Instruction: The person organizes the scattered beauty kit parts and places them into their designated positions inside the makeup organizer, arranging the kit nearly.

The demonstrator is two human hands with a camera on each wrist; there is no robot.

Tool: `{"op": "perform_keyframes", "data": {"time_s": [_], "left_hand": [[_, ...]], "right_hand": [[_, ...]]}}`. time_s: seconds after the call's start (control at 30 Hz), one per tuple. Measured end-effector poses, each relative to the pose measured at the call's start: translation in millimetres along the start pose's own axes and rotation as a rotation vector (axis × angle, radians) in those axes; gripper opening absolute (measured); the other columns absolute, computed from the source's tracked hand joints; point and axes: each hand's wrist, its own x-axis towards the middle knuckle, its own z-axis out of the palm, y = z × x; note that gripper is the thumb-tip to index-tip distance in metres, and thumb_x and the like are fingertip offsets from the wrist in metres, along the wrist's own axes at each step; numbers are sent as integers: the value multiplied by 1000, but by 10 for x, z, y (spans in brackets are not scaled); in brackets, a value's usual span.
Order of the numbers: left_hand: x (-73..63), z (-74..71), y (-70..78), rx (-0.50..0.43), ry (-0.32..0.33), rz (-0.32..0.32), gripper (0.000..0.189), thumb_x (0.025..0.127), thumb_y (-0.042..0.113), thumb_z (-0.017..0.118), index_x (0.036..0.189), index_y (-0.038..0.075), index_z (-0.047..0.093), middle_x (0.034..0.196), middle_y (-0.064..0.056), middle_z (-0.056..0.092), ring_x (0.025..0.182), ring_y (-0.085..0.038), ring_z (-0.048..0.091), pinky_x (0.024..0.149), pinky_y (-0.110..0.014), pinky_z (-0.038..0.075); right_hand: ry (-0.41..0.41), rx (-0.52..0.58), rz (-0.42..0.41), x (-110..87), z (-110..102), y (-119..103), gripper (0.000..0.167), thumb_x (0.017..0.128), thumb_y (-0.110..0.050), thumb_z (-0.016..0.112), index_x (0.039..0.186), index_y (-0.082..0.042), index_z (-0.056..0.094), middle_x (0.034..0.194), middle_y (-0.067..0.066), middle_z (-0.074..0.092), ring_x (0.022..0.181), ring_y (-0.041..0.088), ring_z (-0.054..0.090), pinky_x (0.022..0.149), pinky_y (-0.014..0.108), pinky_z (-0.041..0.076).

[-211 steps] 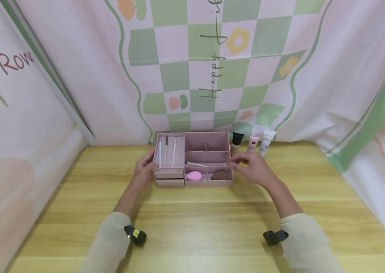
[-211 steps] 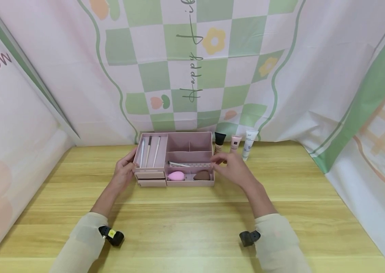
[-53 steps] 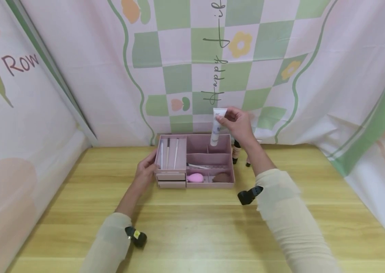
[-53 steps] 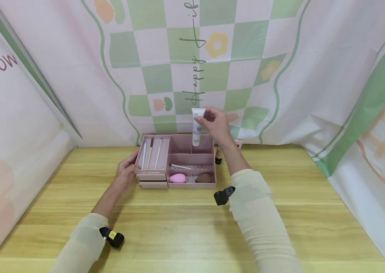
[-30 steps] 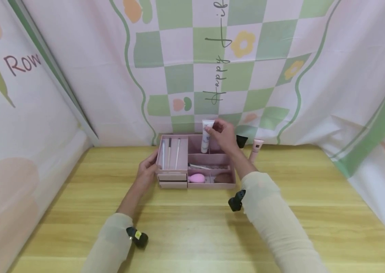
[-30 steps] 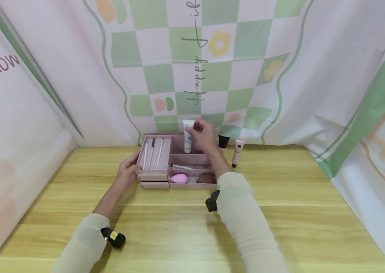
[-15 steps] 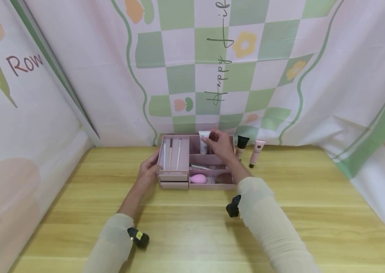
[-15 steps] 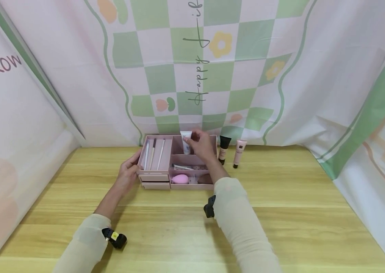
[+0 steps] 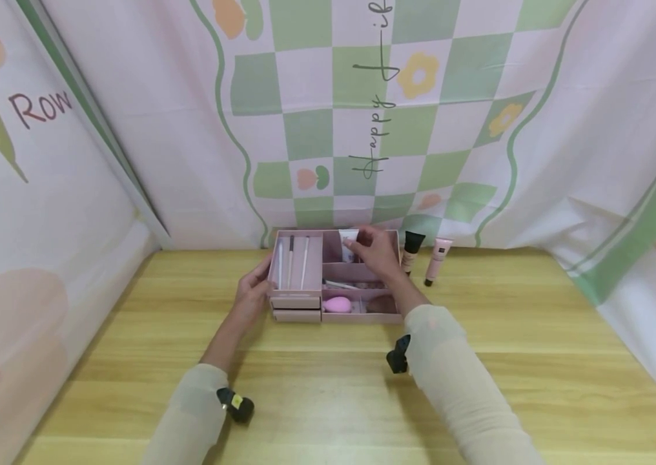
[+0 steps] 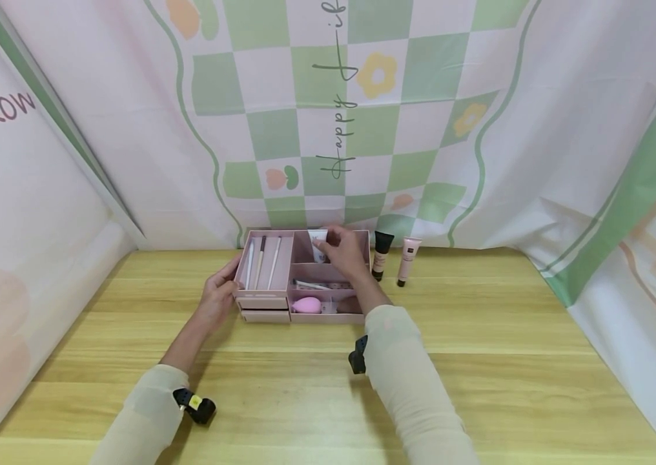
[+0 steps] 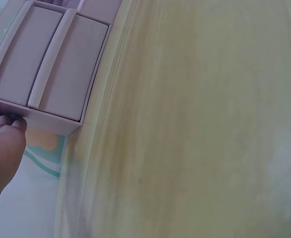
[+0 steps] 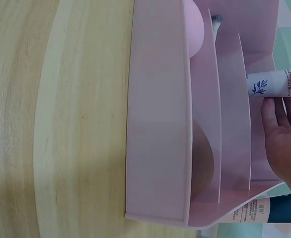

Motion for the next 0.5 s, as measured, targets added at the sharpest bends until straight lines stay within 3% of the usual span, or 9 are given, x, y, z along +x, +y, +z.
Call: {"op": "perform_keyframes", "data": {"time_s": [0.5], "left_hand": [[9, -3, -17, 15, 17, 8, 76, 84, -10, 44, 157, -7, 23, 170, -21, 16, 157, -39, 18, 129, -47, 20]], "right_hand": [[-10, 35, 33, -2, -62, -25, 34, 94, -8, 68, 126, 3, 65, 115, 26, 68, 88, 11, 60, 70, 13, 52]]}}
